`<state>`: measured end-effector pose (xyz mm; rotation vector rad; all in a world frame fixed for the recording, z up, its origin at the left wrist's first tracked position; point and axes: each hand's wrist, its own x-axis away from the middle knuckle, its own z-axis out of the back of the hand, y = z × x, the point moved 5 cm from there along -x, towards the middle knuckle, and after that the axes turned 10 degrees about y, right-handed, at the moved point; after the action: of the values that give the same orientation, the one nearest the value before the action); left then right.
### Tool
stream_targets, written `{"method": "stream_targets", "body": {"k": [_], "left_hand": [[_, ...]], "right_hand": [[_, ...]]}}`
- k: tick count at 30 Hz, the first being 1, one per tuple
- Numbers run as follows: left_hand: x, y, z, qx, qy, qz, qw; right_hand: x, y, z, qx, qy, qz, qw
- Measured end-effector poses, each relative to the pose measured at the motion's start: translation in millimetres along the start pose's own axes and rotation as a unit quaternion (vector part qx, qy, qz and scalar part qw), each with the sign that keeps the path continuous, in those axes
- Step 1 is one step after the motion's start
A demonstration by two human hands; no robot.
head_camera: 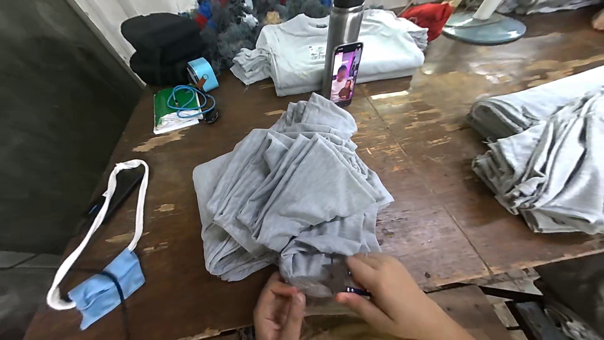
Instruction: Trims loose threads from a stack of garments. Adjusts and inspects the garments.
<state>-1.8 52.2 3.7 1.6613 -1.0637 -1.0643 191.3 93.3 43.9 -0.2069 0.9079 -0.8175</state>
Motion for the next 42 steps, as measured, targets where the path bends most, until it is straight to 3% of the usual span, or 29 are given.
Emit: {"method": "stream_targets", "body": {"k": [4, 8, 11, 14, 17, 19, 23, 28, 32, 42], "left_hand": [[-5, -3, 4, -0.014, 0.078, 0.033, 0.996], [-2, 2, 4, -0.01, 0.079, 0.029, 0.996], [-1, 11, 9, -0.052, 0.05, -0.019, 0.997], [-2, 16, 18, -0.147, 0.008, -0.108, 0.983], [-6, 17, 25, -0.254, -0.024, -0.221, 0.941], [-9, 16, 28, -0.29, -0.042, -0.243, 0.925], [-15, 17, 30, -0.311, -0.117, -0.204, 0.921], [-22, 20, 36, -0.275, -0.183, -0.099, 0.939], [-21, 18, 36, -0.211, -0.149, -0.032, 0.966], [-18, 21, 11, -0.116, -0.119, -0.031, 0.986]], "right_hand": [[-15, 7, -6, 0.028, 0.054, -0.034, 0.998], [-17, 16, -25, -0.026, 0.034, -0.045, 0.998], [-12, 19, -8, -0.169, 0.096, -0.019, 0.981], [-5, 26, 13, -0.234, 0.121, -0.015, 0.965], [3, 28, 10, -0.159, 0.041, -0.04, 0.986], [7, 23, -4, -0.086, -0.037, -0.044, 0.995], [16, 19, -32, 0.02, -0.077, -0.009, 0.997], [17, 18, -34, 0.038, -0.085, 0.001, 0.996], [18, 17, -36, 0.046, -0.082, 0.005, 0.996], [18, 18, -35, 0.047, -0.086, 0.011, 0.995]]}}
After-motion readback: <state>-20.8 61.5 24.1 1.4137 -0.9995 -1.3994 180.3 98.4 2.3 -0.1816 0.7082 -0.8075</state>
